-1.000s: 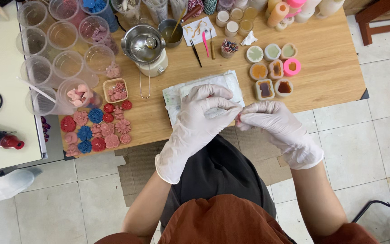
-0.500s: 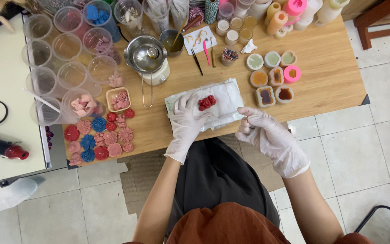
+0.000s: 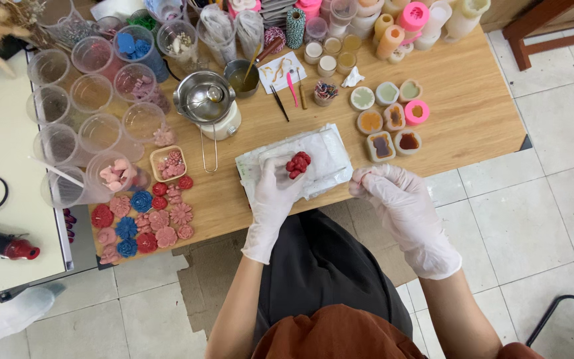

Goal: The person handles wax flower shapes and uses a tool to pour liquid into a candle mold.

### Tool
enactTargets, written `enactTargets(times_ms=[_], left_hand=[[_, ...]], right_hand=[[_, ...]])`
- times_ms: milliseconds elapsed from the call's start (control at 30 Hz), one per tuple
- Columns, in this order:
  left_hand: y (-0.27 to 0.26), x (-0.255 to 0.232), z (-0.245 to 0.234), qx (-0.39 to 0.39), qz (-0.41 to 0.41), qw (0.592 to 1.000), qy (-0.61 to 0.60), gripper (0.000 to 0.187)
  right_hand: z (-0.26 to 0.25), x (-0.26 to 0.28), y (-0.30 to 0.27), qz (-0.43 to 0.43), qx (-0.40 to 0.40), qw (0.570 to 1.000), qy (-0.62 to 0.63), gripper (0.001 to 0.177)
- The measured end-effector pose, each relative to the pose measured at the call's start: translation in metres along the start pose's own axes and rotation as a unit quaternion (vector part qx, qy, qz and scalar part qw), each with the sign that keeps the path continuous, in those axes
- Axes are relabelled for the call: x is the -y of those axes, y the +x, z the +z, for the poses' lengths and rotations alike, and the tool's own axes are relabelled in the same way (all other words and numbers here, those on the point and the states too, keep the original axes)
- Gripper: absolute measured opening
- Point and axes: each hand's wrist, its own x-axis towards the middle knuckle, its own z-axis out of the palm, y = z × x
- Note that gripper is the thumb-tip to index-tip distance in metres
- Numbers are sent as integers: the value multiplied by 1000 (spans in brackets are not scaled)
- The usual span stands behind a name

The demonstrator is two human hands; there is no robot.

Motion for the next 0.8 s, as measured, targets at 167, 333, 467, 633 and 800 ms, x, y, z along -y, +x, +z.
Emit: enactTargets(times_ms=[167, 333, 467, 633, 800], left_hand=[[-47, -77, -7, 70, 115, 972, -194, 43], [-89, -137, -14, 146, 58, 903, -399, 49], [-99, -156, -8, 158, -8, 870, -467, 67], [-104, -161, -10, 186, -28, 851, -490, 72], [-110, -160, -11, 176, 33, 876, -448, 71]], right_hand=[[15, 18, -23, -120, -12, 991, -52, 5], [41, 43, -48, -190, 5, 981, -31, 9], [61, 51, -64, -257, 10, 959, -116, 13], [72, 50, -88, -341, -20, 916, -208, 12], [76, 50, -95, -390, -28, 882, -263, 13]])
